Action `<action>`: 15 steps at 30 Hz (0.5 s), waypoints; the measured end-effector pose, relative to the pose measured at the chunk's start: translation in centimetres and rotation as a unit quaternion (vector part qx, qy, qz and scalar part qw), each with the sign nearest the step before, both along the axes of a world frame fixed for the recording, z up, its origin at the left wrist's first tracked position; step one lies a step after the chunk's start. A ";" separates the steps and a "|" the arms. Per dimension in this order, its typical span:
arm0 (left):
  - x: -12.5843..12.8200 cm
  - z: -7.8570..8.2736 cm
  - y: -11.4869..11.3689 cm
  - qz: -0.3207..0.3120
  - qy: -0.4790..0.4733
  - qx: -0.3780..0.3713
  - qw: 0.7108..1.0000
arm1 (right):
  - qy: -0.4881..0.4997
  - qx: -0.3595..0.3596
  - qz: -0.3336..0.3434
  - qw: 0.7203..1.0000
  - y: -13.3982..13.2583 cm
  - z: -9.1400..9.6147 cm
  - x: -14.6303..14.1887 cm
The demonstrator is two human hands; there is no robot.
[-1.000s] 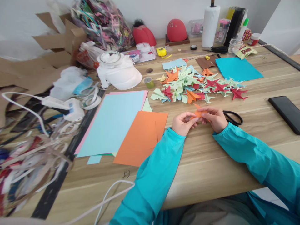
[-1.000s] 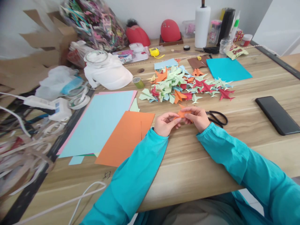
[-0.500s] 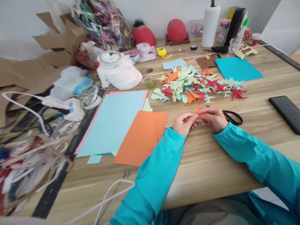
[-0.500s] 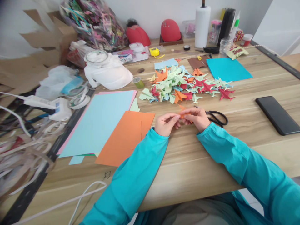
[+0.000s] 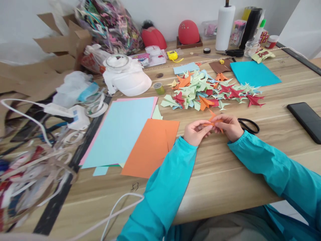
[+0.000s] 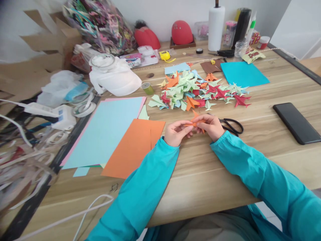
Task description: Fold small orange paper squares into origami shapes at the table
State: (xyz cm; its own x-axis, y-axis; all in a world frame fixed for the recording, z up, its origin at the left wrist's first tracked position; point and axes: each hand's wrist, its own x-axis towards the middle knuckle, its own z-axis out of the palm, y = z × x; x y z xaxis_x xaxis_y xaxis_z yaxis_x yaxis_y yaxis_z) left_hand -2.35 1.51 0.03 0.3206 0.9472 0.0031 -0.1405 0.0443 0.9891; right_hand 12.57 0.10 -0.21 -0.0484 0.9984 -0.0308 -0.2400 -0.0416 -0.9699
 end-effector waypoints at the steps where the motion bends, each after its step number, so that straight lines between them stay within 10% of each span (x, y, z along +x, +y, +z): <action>1: 0.0 0.0 0.0 -0.003 -0.002 0.000 1.000 | 0.001 0.000 -0.002 1.000 0.0 0.0 0.0; 15: 0.1 -0.4 0.5 0.020 -0.009 0.003 1.000 | -0.039 0.031 -0.004 0.999 -0.1 0.2 -0.2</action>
